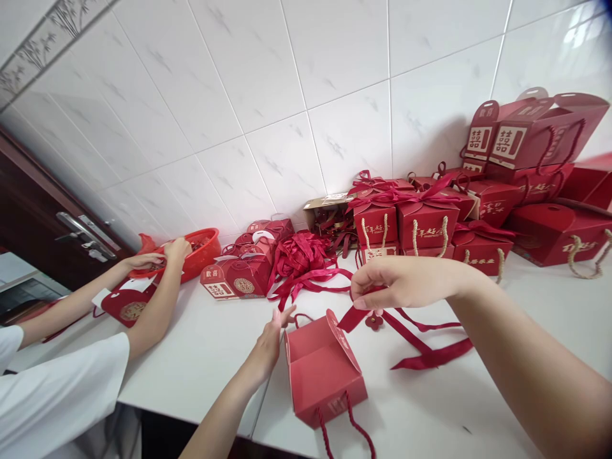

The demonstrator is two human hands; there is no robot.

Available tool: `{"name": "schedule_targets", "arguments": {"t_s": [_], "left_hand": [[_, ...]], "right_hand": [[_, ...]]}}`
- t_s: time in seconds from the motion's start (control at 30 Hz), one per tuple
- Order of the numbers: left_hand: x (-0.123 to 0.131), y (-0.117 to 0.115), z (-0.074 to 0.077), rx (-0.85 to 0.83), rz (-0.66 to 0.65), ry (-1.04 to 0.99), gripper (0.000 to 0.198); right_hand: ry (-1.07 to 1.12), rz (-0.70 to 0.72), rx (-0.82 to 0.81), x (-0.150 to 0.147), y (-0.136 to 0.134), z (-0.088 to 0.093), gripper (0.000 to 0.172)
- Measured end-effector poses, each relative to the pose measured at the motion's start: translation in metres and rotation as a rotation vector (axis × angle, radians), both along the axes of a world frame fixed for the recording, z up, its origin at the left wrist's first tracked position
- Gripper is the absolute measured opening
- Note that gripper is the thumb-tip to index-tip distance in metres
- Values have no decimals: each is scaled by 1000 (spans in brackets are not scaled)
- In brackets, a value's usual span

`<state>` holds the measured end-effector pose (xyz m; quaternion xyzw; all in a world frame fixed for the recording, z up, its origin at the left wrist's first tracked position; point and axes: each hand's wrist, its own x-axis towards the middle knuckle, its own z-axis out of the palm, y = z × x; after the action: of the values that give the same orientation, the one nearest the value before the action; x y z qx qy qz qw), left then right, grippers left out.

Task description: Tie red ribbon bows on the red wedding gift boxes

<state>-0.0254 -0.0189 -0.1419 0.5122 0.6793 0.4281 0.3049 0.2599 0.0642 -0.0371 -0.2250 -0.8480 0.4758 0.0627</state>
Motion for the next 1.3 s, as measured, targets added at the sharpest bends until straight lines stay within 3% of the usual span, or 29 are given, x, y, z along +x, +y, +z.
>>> {"name": "schedule_targets", "arguments": {"t_s": [0.07,0.13,0.3,0.43,0.57,0.93,1.03,1.13,1.3], "left_hand": [[1,0,6,-22,74,3,62],[7,-4,19,49,81,10,56],[32,-27,54,158,-202,224,24],[52,-38,59,158,-270,459,17],[61,-35,56,143,-274,527,18],[65,-28,53,91,-291,404,14],[65,-29,53,129,-264,306,15],[64,-28,57,147,-221,143,18],[58,-25,68,266,-213,-62,20]], "right_hand": [[-3,-30,61,-1,-1,1,18],[-2,-50,100,0,-1,2,18],[6,-19,-1,-1,1,-2,16],[8,4,-16,-4,4,-8,17],[1,24,-23,-9,4,-10,21],[-57,23,11,-21,1,-18,21],[-23,-68,55,-22,-3,-18,25],[123,-166,202,-27,-9,-18,37],[313,-13,203,-44,-14,-27,27]]}}
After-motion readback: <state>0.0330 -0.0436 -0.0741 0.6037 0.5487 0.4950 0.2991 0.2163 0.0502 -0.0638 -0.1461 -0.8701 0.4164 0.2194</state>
